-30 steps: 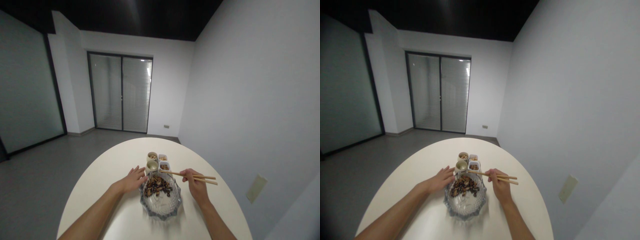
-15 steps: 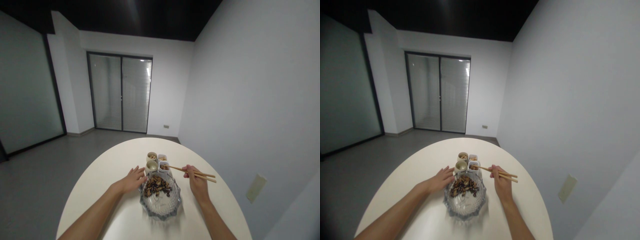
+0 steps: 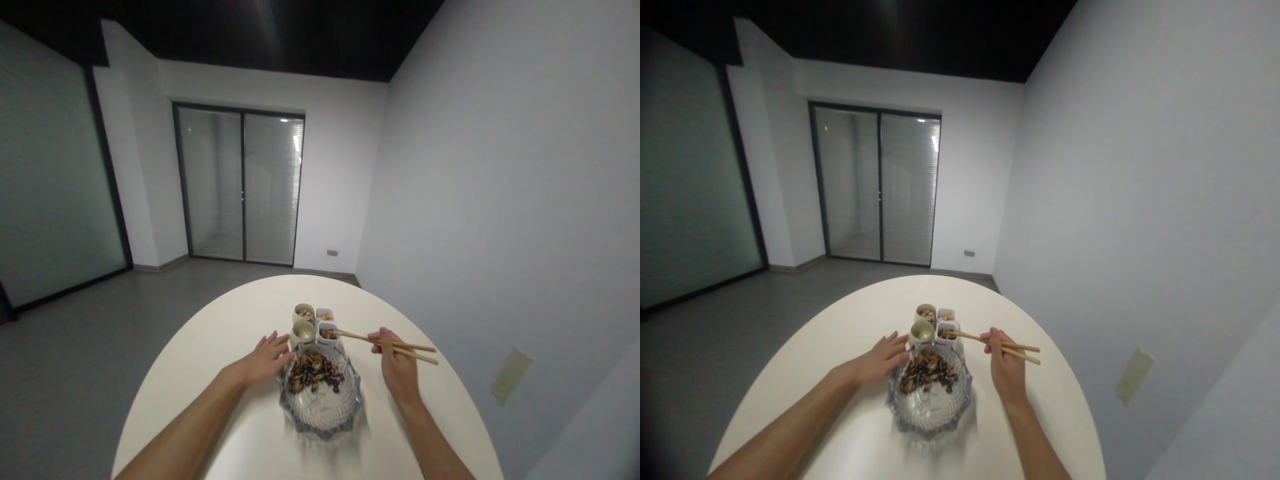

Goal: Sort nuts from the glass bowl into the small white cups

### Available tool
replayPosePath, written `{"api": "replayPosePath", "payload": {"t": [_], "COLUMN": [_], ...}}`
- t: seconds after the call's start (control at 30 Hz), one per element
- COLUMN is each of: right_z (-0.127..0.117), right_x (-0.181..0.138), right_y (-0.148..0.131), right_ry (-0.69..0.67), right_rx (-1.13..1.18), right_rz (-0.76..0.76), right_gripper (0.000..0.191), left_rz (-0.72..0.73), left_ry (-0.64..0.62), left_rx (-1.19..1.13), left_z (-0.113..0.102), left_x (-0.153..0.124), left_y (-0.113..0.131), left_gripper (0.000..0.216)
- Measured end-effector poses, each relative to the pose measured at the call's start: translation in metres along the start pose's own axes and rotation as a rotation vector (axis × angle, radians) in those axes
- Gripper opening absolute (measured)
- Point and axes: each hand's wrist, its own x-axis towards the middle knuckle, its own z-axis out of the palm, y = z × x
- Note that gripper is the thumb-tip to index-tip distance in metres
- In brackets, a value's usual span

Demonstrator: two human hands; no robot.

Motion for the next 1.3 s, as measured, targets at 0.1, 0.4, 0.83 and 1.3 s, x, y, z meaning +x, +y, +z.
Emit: {"api": "replayPosePath", "payload": {"t": [0.1, 0.4, 0.83, 1.3], "right_z": [-0.002, -0.01, -0.008, -0.01], "right_x": [-0.002, -0.008, -0.005, -0.009], "right_y": [0.001, -0.013, -0.03, -0.018], "right_ry": [0.076, -0.107, -0.387, -0.301], "right_rx": [0.03, -0.007, -0.261, -0.129], "right_rz": [-0.06, -0.5, -0.698, -0.544], "right_gripper": [0.059, 0.058, 0.051, 0.058], "left_rz": [0.002, 0.009, -0.005, 0.014], "left_ry": [-0.013, -0.002, -0.026, 0.004], "left_rx": [0.0, -0.016, 0.025, -0.008], "left_z": [0.0, -0.002, -0.011, -0.003], "left_x": [0.002, 0.007, 0.004, 0.008], "left_y": [-0.002, -0.004, 0.011, 0.002], "left_gripper": [0.061, 0.062, 0.057, 0.062]}}
